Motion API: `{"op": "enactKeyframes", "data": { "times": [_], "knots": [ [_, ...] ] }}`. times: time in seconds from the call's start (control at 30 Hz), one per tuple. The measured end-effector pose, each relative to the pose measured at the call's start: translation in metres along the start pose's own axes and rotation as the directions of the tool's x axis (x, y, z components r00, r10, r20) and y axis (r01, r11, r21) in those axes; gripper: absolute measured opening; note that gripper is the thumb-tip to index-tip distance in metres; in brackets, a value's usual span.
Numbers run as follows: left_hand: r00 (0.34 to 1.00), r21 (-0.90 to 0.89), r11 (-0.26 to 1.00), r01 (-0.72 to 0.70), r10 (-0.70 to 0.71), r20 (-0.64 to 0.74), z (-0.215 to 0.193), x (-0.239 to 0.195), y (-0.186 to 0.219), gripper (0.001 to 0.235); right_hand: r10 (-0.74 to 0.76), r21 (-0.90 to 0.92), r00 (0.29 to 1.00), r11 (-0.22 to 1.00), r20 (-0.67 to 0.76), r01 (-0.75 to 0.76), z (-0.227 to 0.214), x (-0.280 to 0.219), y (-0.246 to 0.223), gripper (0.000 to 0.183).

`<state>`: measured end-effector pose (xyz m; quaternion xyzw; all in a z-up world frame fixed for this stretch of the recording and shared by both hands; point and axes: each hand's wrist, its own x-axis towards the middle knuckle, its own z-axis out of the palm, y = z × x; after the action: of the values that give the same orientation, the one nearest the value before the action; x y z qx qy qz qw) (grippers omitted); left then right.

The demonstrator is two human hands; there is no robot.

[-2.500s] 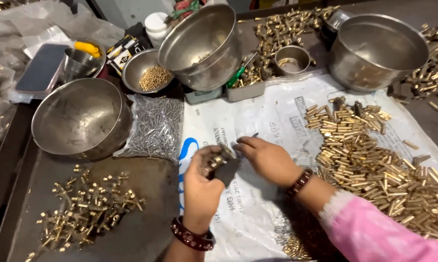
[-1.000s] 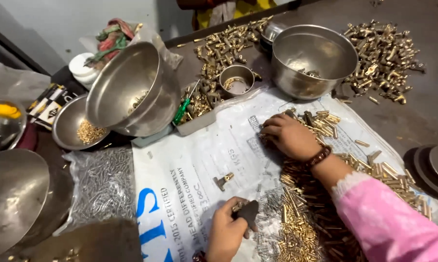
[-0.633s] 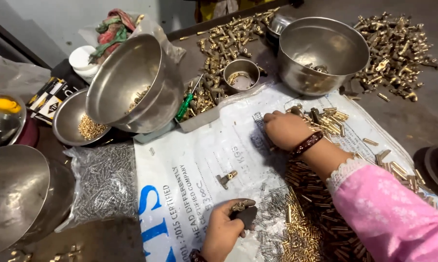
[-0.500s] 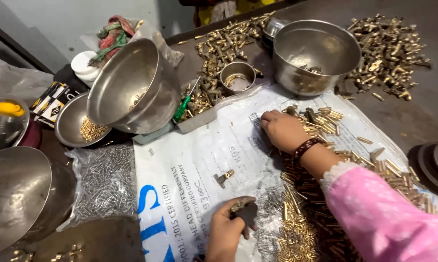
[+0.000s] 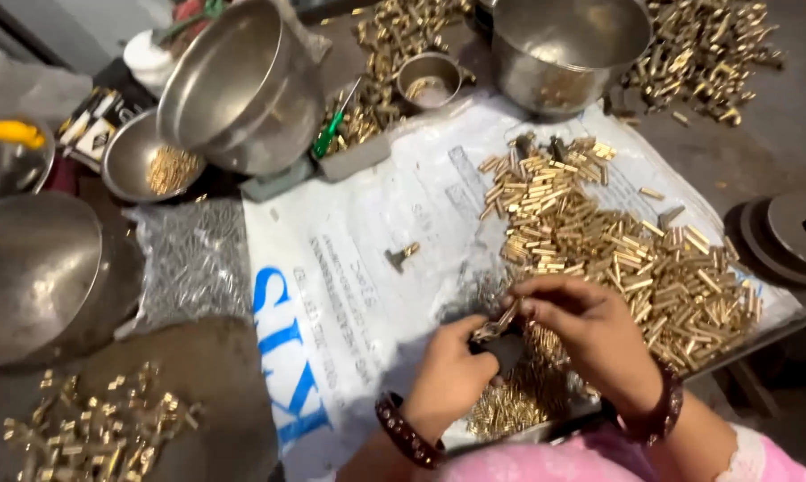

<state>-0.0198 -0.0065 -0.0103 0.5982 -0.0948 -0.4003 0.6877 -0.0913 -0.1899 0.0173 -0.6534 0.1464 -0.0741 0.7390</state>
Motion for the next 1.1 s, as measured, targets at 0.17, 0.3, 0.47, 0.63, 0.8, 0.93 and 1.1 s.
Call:
{"op": "enactKeyframes", "data": {
  "times": [0.17, 0.3, 0.47, 0.63, 0.8, 0.93, 1.1],
  "knots": [
    [0.999, 0.21, 0.978, 0.015, -0.006, -0.041, 0.006, -0.029, 0.01, 0.048, 0.11, 0.116, 0.994, 0.987, -0.013, -0.108, 0.002, -0.006, 0.004, 0.025],
    [0.998, 0.222, 0.974, -0.056, 0.057, 0.003, 0.007, -0.036, 0.001, 0.037, 0.14, 0.1, 0.989, 0.985, 0.037, -0.143, 0.004, -0.013, 0.004, 0.026],
    [0.993, 0.307, 0.944, -0.118, 0.106, 0.055, -0.002, -0.023, -0.01, 0.031, -0.012, -0.193, 0.998, 0.981, 0.058, 0.023, 0.005, -0.022, -0.017, 0.023],
    [0.975, -0.211, 0.973, 0.096, -0.049, 0.217, -0.005, -0.003, -0.037, 0.028, -0.32, -0.321, 0.909, 0.86, 0.266, 0.397, 0.004, -0.026, -0.02, 0.023],
    [0.968, -0.191, 0.951, 0.243, -0.249, -0.008, -0.02, -0.006, -0.046, 0.025, -0.139, -0.27, 0.961, 0.941, 0.24, 0.204, 0.023, -0.017, -0.007, 0.045],
    [0.969, -0.228, 0.942, 0.247, -0.244, 0.042, -0.03, -0.008, -0.026, 0.031, -0.131, -0.251, 0.944, 0.944, 0.304, 0.212, 0.033, 0.0, -0.008, 0.046],
    [0.98, -0.294, 0.941, 0.166, -0.191, -0.059, -0.042, -0.002, -0.022, 0.036, -0.173, -0.419, 0.912, 0.845, 0.373, 0.332, 0.032, 0.034, -0.011, 0.036]
  ]
}}
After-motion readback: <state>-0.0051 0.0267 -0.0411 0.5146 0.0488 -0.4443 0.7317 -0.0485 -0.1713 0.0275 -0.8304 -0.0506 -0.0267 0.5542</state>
